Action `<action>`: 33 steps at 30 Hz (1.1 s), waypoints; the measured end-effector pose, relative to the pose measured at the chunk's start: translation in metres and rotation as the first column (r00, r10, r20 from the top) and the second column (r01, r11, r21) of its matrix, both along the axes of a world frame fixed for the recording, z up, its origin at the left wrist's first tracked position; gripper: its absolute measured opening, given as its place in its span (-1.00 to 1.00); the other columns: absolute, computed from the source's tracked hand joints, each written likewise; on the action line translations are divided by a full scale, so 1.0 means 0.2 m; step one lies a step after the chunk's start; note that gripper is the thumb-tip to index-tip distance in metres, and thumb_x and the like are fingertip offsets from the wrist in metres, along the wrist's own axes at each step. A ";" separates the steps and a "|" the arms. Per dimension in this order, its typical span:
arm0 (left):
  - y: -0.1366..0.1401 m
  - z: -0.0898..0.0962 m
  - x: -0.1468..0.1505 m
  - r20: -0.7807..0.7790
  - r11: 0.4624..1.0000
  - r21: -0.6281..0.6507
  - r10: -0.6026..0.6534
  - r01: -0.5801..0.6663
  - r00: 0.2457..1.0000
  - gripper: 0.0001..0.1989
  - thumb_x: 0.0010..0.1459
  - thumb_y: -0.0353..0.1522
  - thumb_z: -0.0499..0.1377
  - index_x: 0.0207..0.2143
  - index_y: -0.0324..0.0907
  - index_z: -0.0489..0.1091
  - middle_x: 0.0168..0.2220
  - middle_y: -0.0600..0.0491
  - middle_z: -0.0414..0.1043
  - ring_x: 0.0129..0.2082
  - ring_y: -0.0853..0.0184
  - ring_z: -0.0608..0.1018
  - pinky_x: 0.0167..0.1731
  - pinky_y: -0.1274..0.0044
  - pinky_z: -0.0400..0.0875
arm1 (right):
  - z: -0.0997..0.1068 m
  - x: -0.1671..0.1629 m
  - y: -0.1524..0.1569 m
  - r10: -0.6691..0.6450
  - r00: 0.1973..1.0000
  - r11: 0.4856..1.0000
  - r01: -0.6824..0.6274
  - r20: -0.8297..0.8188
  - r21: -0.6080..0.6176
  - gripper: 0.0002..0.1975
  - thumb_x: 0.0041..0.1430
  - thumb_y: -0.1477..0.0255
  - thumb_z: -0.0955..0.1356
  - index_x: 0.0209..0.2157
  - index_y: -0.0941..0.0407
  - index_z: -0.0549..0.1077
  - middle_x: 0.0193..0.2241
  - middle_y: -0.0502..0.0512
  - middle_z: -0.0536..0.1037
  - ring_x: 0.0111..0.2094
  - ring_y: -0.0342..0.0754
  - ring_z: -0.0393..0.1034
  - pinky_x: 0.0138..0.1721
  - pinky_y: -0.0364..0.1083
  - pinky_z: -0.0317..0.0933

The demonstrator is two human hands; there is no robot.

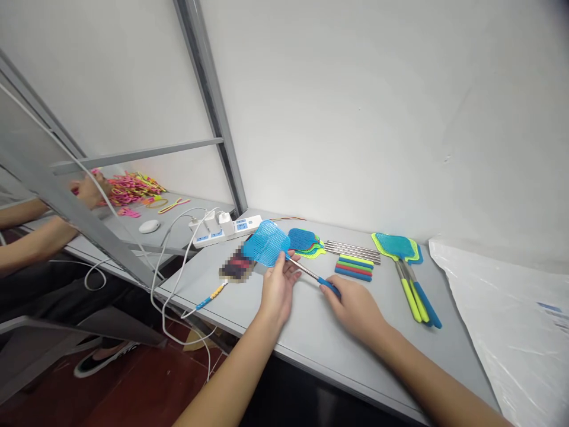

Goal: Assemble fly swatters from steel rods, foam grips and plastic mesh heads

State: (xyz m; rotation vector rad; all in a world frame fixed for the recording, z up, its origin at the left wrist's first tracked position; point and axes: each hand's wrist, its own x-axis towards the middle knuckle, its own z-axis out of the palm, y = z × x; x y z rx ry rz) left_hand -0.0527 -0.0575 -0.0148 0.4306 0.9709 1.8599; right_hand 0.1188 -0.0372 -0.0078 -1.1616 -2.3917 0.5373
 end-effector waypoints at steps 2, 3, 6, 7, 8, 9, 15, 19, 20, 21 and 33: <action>0.01 -0.01 -0.01 0.050 1.000 -0.022 0.022 -0.021 0.999 -0.67 0.07 -0.14 0.25 -0.21 -0.19 0.45 -0.26 0.00 0.53 -0.31 0.39 0.53 -0.24 0.52 0.37 | -0.01 0.00 0.01 0.037 0.997 0.996 -0.043 -0.071 -0.079 -0.71 0.33 0.25 0.17 -0.30 0.08 0.41 -0.44 0.03 0.53 -0.39 -0.05 0.40 -0.38 -0.13 0.09; 0.01 -0.01 -0.02 0.052 1.000 -0.022 0.017 -0.016 0.998 -0.66 0.07 -0.14 0.25 -0.21 -0.19 0.45 -0.27 0.00 0.53 -0.31 0.39 0.53 -0.23 0.51 0.37 | -0.01 0.00 0.01 0.059 0.992 0.990 -0.073 -0.113 -0.118 -0.70 0.32 0.24 0.16 -0.33 0.08 0.40 -0.45 0.01 0.51 -0.40 -0.06 0.38 -0.38 -0.13 0.10; 0.01 -0.02 -0.01 0.004 0.999 -0.002 -0.032 0.032 0.999 -0.64 0.08 -0.11 0.23 -0.19 -0.18 0.44 -0.26 -0.01 0.53 -0.30 0.37 0.53 -0.25 0.51 0.37 | -0.02 0.00 0.02 0.101 0.972 0.968 -0.145 -0.215 -0.202 -0.69 0.31 0.23 0.18 -0.42 0.10 0.35 -0.50 -0.03 0.45 -0.45 -0.10 0.31 -0.41 -0.14 0.10; 0.01 -0.02 0.00 -0.018 0.998 0.001 -0.058 0.058 0.998 -0.64 0.09 -0.11 0.23 -0.20 -0.18 0.45 -0.25 -0.02 0.53 -0.30 0.37 0.53 -0.26 0.51 0.36 | -0.02 0.00 0.02 0.105 0.965 0.961 -0.161 -0.242 -0.225 -0.69 0.30 0.23 0.19 -0.44 0.10 0.33 -0.51 -0.05 0.42 -0.46 -0.12 0.28 -0.42 -0.14 0.10; 0.01 -0.02 0.01 -0.041 0.996 0.000 -0.087 0.087 0.995 -0.65 0.09 -0.10 0.22 -0.22 -0.18 0.46 -0.24 -0.02 0.53 -0.29 0.36 0.52 -0.27 0.52 0.35 | -0.02 0.00 0.03 0.107 0.956 0.953 -0.177 -0.271 -0.248 -0.69 0.29 0.22 0.20 -0.45 0.10 0.32 -0.53 -0.07 0.39 -0.46 -0.13 0.26 -0.43 -0.15 0.09; 0.01 -0.01 0.02 -0.068 0.993 -0.007 -0.120 0.119 0.990 -0.65 0.09 -0.10 0.22 -0.23 -0.18 0.47 -0.23 -0.03 0.53 -0.28 0.36 0.52 -0.27 0.53 0.35 | -0.02 0.00 0.03 0.111 0.947 0.940 -0.199 -0.302 -0.277 -0.69 0.28 0.22 0.22 -0.46 0.10 0.32 -0.54 -0.08 0.35 -0.47 -0.15 0.23 -0.44 -0.16 0.08; -0.04 0.01 0.08 -0.328 0.912 -0.109 -0.409 0.396 0.852 -0.63 0.13 -0.10 0.18 -0.25 -0.23 0.54 -0.51 0.04 0.48 -0.46 0.36 0.49 -0.29 0.51 0.32 | -0.02 -0.01 0.00 0.020 0.832 0.623 -0.444 -0.554 -0.644 -0.63 0.27 0.09 0.19 -0.29 0.11 0.34 -0.64 -0.18 0.21 -0.72 -0.25 0.05 -0.68 -0.21 -0.02; -0.04 0.03 0.10 -0.406 0.870 -0.152 -0.488 0.469 0.773 -0.60 0.13 -0.08 0.16 -0.27 -0.24 0.55 -0.67 0.11 0.36 -0.48 0.31 0.51 -0.25 0.49 0.32 | -0.04 -0.04 -0.01 -0.116 0.739 0.486 -0.541 -0.664 -0.687 -0.59 0.25 0.04 0.18 -0.34 0.11 0.32 -0.67 -0.18 0.26 -0.78 -0.25 0.11 -0.72 -0.21 0.07; -0.02 0.04 0.10 -0.396 0.857 -0.160 -0.510 0.490 0.764 -0.58 0.13 -0.07 0.15 -0.26 -0.24 0.55 -0.67 0.10 0.37 -0.50 0.31 0.51 -0.28 0.49 0.33 | -0.05 -0.04 0.00 -0.144 0.724 0.468 -0.551 -0.675 -0.691 -0.59 0.25 0.04 0.18 -0.36 0.11 0.31 -0.68 -0.17 0.26 -0.78 -0.24 0.12 -0.73 -0.21 0.08; 0.00 0.05 0.11 -0.392 0.847 -0.167 -0.527 0.506 0.754 -0.56 0.13 -0.06 0.15 -0.25 -0.25 0.55 -0.66 0.08 0.39 -0.53 0.31 0.50 -0.32 0.49 0.34 | -0.05 -0.05 0.01 -0.173 0.708 0.457 -0.558 -0.684 -0.693 -0.59 0.25 0.03 0.18 -0.39 0.11 0.29 -0.69 -0.17 0.26 -0.78 -0.24 0.12 -0.73 -0.21 0.10; 0.40 0.29 0.30 -0.623 0.871 -0.046 -0.407 0.489 0.668 -0.67 0.05 -0.16 0.24 -0.51 -0.27 0.53 -0.46 -0.03 0.56 -0.46 0.31 0.53 -0.34 0.51 0.37 | 0.06 0.02 0.19 -0.315 0.456 0.697 -0.484 -0.833 -0.529 -0.56 0.23 0.06 0.22 -0.56 0.07 0.15 -0.76 -0.17 0.23 -0.82 -0.20 0.12 -0.74 -0.16 0.17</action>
